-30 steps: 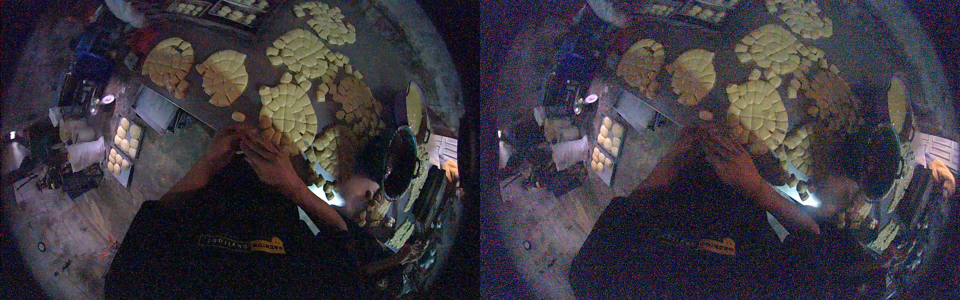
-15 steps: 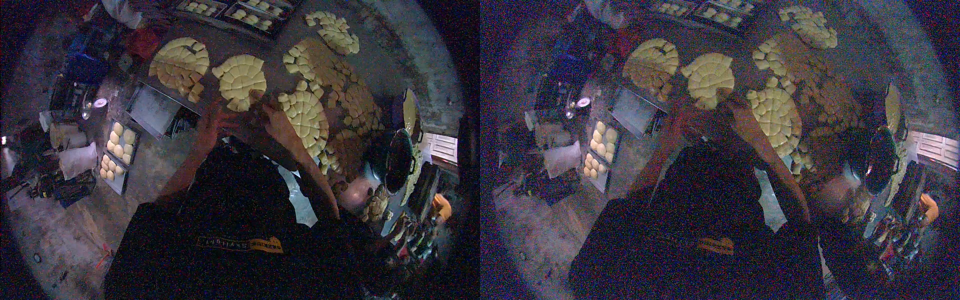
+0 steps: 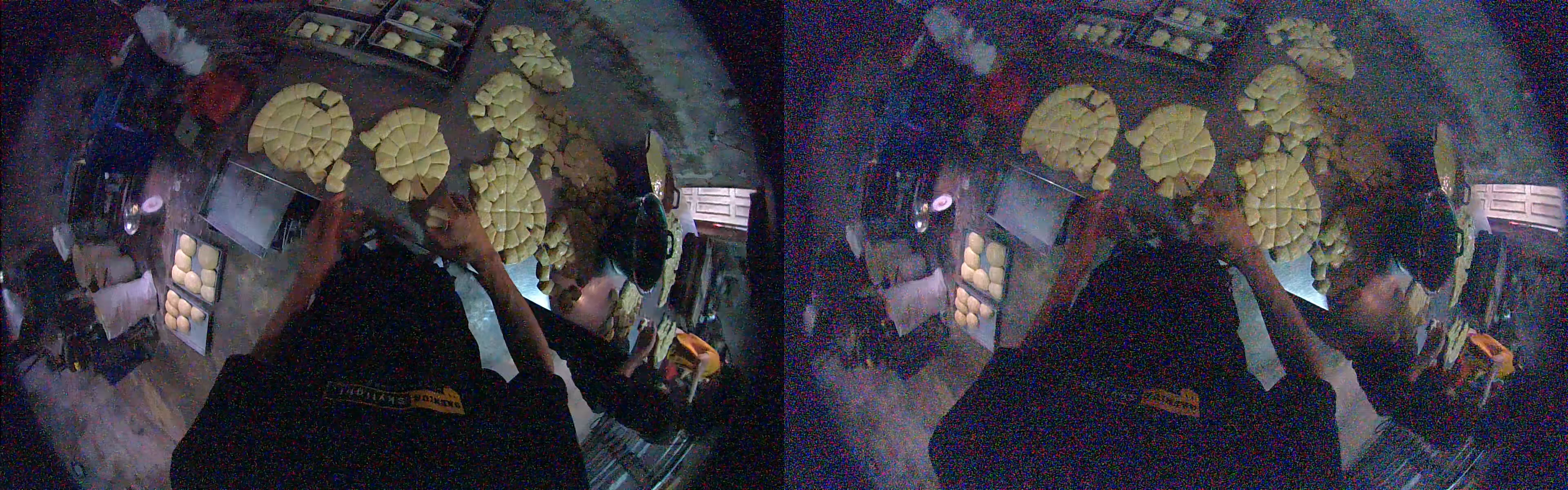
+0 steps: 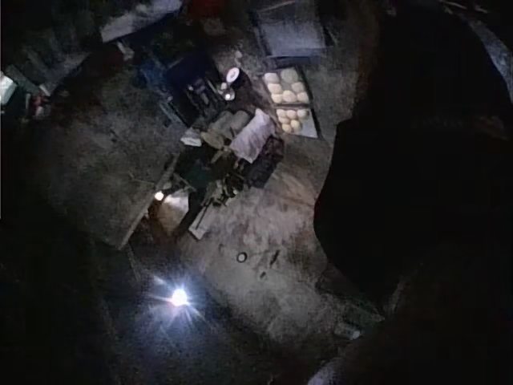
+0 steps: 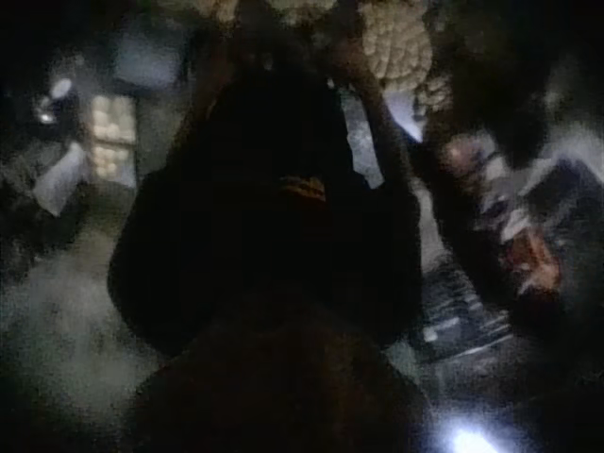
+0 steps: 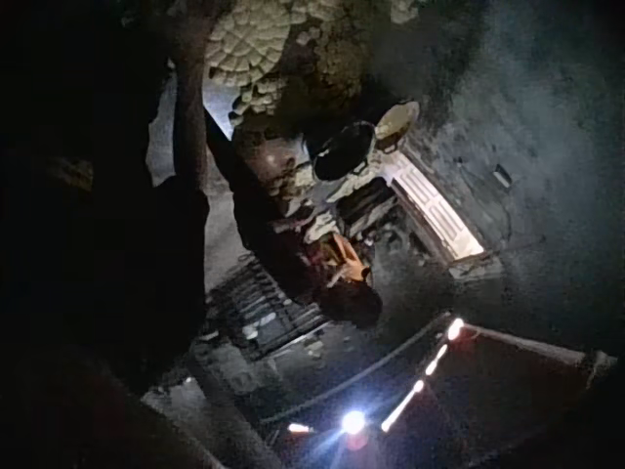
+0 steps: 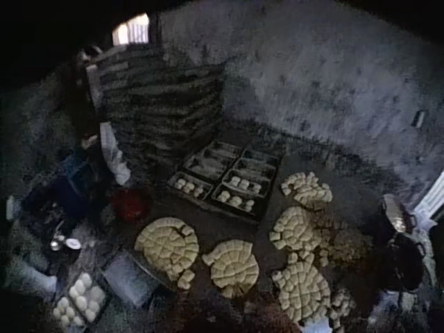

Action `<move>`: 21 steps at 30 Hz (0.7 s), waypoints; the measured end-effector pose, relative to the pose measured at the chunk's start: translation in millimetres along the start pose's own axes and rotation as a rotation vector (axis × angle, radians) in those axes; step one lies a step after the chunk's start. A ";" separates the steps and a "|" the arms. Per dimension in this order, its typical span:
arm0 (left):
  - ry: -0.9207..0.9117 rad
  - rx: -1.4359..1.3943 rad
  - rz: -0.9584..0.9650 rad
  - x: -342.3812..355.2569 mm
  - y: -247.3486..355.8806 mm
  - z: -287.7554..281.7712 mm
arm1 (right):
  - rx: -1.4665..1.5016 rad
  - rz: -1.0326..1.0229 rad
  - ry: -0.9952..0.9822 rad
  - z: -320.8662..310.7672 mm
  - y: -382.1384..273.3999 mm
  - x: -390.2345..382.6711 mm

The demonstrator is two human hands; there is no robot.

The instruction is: The person prepares dough pieces by hand on a metal table, repeatedly pinching and folding small portions and placing them together into circular patterns.

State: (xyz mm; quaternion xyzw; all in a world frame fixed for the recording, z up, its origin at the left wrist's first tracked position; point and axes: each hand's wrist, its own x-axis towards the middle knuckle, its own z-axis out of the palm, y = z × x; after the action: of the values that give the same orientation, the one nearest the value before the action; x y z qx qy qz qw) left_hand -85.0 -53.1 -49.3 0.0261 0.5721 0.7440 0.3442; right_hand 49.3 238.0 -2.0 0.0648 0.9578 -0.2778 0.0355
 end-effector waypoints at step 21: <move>-0.193 1.580 0.886 167.1 -5.6 136.8 | 0.161 -0.173 0.474 -17.6 104.7 194.8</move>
State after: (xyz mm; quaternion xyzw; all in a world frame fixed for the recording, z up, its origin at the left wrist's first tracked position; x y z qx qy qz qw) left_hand -150.3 152.1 -66.4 0.5338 0.8218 0.1940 -0.0450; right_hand -128.8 355.4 -62.6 0.0487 0.9162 -0.3321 -0.2190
